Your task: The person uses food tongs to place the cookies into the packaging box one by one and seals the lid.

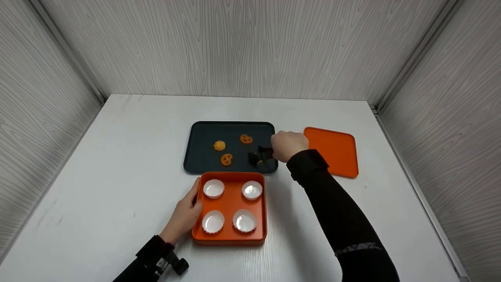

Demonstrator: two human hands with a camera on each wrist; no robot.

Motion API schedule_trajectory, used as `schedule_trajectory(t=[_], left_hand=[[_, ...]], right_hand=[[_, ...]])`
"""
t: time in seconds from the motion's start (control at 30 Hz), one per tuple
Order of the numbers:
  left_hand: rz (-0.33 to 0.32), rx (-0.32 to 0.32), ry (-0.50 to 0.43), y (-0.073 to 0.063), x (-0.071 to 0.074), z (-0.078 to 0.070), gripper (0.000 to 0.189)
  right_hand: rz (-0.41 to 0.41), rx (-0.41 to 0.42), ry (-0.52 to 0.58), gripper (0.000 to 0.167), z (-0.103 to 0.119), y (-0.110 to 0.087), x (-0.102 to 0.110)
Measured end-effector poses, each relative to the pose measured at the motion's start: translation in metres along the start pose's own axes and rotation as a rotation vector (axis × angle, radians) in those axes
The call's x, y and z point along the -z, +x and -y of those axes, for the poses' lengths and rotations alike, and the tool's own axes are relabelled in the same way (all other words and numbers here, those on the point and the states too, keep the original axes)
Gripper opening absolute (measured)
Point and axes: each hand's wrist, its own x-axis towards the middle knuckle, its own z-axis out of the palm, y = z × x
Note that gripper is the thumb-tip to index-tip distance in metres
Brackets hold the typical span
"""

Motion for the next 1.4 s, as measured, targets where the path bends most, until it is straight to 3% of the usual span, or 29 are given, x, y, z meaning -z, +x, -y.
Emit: schedule_trajectory(t=[0.3, 0.43, 0.6, 0.9, 1.4], left_hand=[[0.0, -0.018, -0.014, 0.0, 0.001, 0.001, 0.065], [-0.001, -0.042, -0.019, -0.001, 0.0, 0.002, 0.065], [-0.003, -0.028, -0.024, -0.001, 0.001, 0.0, 0.065], [-0.006, -0.012, -0.017, 0.0, 0.001, -0.002, 0.065], [0.009, -0.005, -0.007, -0.001, 0.001, -0.001, 0.066]], right_hand=[[-0.046, 0.064, 0.058, 0.031, -0.007, -0.023, 0.008], [-0.107, 0.132, 0.047, 0.035, -0.007, -0.039, 0.012], [-0.157, 0.185, 0.023, 0.026, -0.003, -0.061, 0.015], [-0.196, 0.274, -0.062, 0.025, 0.006, -0.094, 0.014], [-0.148, 0.296, -0.157, 0.025, 0.015, -0.103, 0.007]])
